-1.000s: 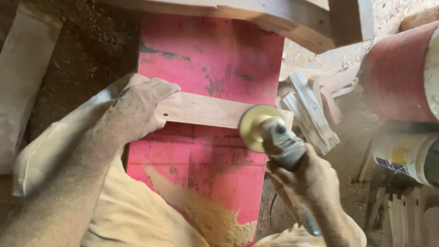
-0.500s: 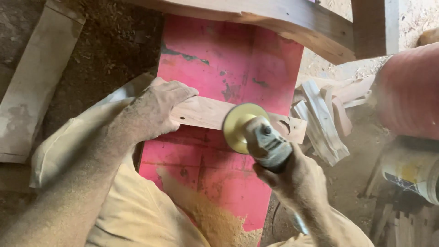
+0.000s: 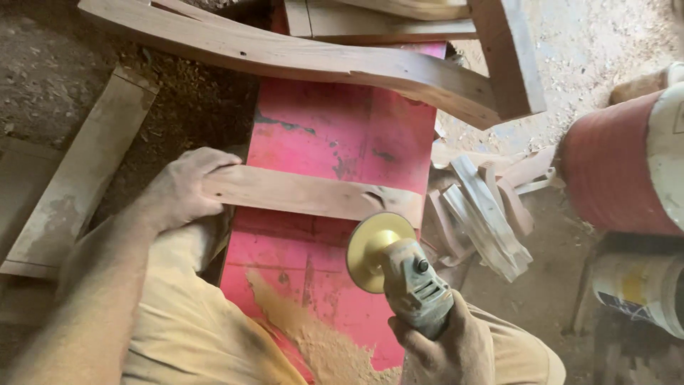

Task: Sand and shape wooden furniture components using a handheld angle grinder with a sanding disc.

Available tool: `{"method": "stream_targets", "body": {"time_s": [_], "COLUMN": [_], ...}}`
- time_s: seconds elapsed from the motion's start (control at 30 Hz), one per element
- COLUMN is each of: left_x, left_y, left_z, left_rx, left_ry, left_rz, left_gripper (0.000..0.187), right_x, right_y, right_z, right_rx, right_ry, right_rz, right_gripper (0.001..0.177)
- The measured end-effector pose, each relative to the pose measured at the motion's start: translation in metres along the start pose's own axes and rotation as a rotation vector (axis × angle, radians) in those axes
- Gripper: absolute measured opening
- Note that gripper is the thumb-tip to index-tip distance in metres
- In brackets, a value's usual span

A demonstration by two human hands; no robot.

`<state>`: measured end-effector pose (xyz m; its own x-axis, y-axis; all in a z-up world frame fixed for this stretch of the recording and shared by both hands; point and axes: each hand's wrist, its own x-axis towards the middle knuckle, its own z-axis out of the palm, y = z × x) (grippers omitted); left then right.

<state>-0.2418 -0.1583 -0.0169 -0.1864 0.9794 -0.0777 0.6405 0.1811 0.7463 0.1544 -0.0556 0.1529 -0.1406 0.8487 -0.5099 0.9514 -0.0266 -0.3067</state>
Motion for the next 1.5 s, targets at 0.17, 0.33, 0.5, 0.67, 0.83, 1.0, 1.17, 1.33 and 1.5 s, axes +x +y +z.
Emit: {"method": "stream_targets", "body": {"time_s": [0.17,0.33,0.5,0.67,0.83,1.0,1.17,1.33,1.5], "left_x": [-0.028,-0.028,-0.019,-0.003,-0.010,-0.011,-0.022,-0.024,-0.024], "left_y": [-0.032,-0.058,-0.042,-0.031,-0.013,-0.002,0.013,0.017,0.017], "left_z": [0.008,0.075,0.109,0.092,0.080,0.072,0.054,0.051,0.053], "left_rx": [-0.124,-1.914,-2.227,-2.265,-2.275,-2.405,-2.353,-2.432,-2.416], "left_ry": [0.343,0.989,0.956,0.792,0.734,0.645,0.568,0.553,0.545], "left_rz": [0.006,-0.459,0.036,0.059,0.121,0.283,0.351,0.364,0.337], "left_gripper": [0.101,0.060,0.083,0.086,0.087,0.105,0.119,0.120,0.119], "right_x": [0.002,0.014,0.023,0.055,0.042,0.044,0.018,0.029,0.019], "right_y": [-0.019,-0.058,-0.112,-0.110,-0.157,-0.172,-0.222,-0.224,-0.241], "right_z": [-0.010,-0.004,0.011,0.045,0.061,0.068,0.066,0.069,0.069], "right_rx": [-0.029,-0.240,-0.325,-0.287,-0.301,-0.449,-0.234,-0.334,-0.398], "right_ry": [0.078,0.101,-0.020,-0.041,-0.086,-0.095,-0.156,-0.195,-0.144], "right_rz": [-0.012,-0.172,-0.128,-0.398,-0.329,-0.347,-0.529,-0.392,-0.339], "right_gripper": [0.059,0.068,0.061,0.073,0.078,0.072,0.068,0.060,0.065]}}
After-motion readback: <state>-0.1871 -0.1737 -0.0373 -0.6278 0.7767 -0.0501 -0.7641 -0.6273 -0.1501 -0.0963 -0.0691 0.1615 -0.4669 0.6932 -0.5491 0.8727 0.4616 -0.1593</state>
